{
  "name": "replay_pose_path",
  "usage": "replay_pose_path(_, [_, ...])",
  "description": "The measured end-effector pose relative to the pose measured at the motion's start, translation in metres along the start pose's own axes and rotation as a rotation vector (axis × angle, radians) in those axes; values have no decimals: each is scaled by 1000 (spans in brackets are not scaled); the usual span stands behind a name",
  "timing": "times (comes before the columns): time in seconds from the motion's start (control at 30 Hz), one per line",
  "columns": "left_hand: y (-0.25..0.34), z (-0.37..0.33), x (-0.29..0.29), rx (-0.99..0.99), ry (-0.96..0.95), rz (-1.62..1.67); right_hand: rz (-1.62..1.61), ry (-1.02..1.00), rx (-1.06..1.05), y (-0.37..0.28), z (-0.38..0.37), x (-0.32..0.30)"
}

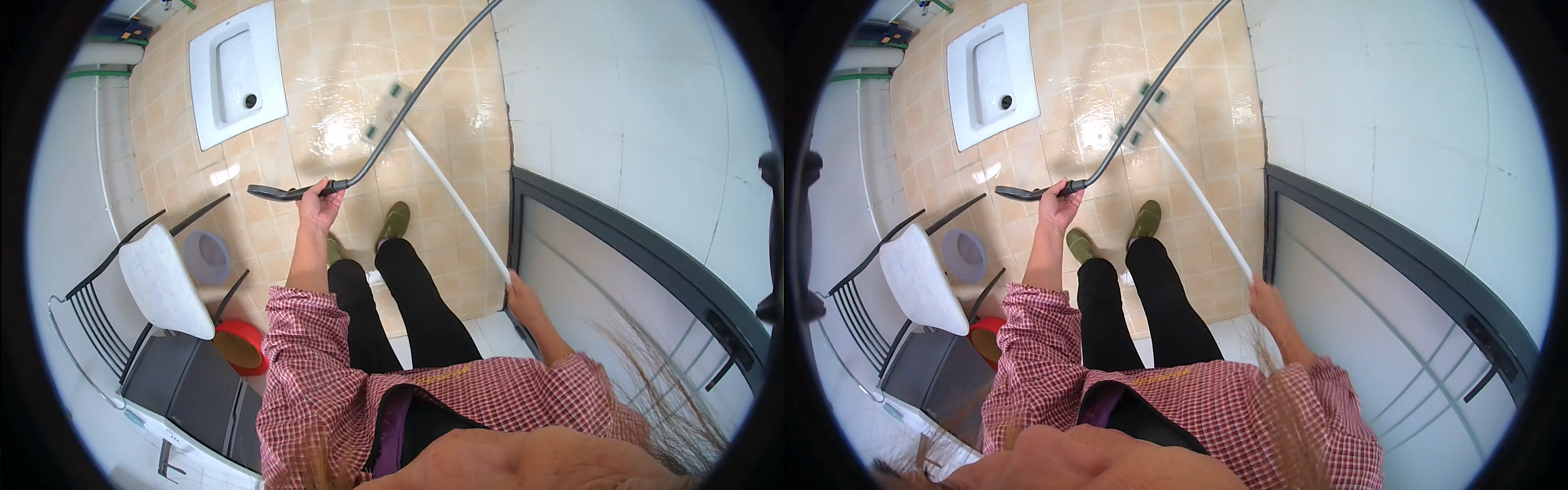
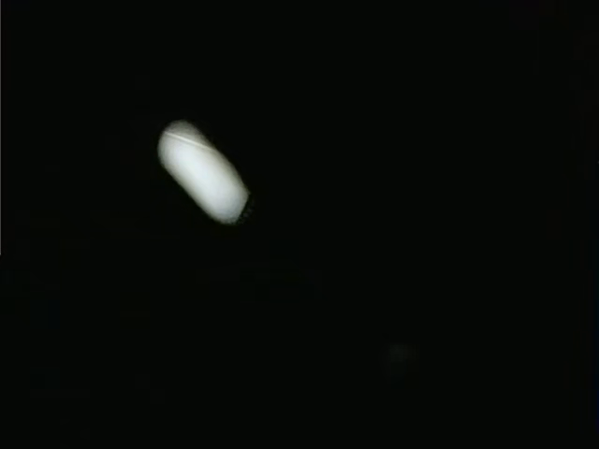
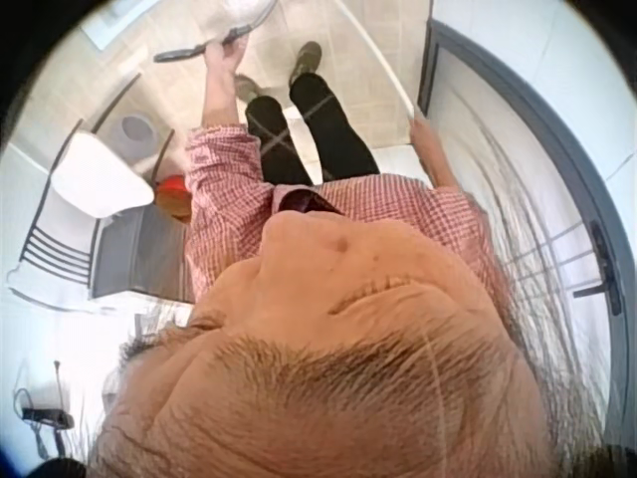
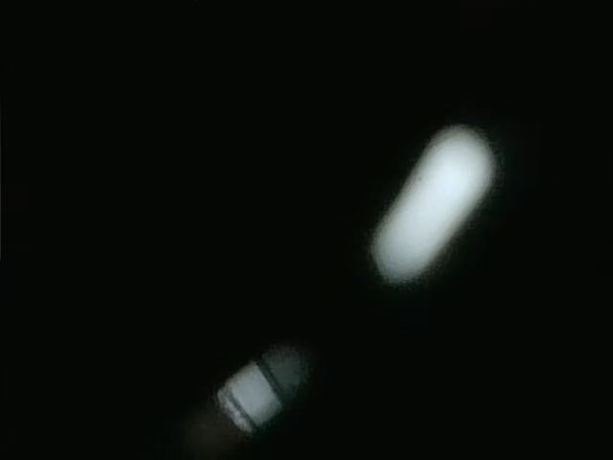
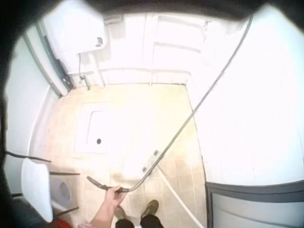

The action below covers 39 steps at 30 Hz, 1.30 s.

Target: The person wets the bathroom floor with a handheld shower head, then mops the tiled floor using a flat mop. They move around the squat toilet and sink, covering the entire floor area before placing the mop against the wall and exiting the room.

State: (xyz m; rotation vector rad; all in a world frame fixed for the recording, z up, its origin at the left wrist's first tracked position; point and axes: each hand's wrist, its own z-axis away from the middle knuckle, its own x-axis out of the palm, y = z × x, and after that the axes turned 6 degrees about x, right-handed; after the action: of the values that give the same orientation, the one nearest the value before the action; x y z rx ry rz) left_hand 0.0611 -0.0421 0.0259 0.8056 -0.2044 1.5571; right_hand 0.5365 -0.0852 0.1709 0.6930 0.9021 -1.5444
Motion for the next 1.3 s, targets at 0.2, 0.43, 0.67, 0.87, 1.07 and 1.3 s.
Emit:
replay_pose_path(0.2, [-15,32,2,-19,-16,0,-97,128,-337,-95,-131,13])
replay_pose_path(0.43, [-30,45,-9,-1,-22,16,-325,167,-314,2,-44,26])
replay_pose_path(0.67, [41,-44,-23,25,-25,7,-215,108,238,100,61,76])
replay_pose_path(0.87, [31,-42,-23,-69,-38,61,-258,252,143,111,-3,24])
replay_pose_path(1.07, [18,-27,-12,-69,-84,25,-129,258,22,2,-157,-61])
replay_pose_path(1.3, [46,-36,-15,-3,-137,-12,-161,272,-52,24,-83,-52])
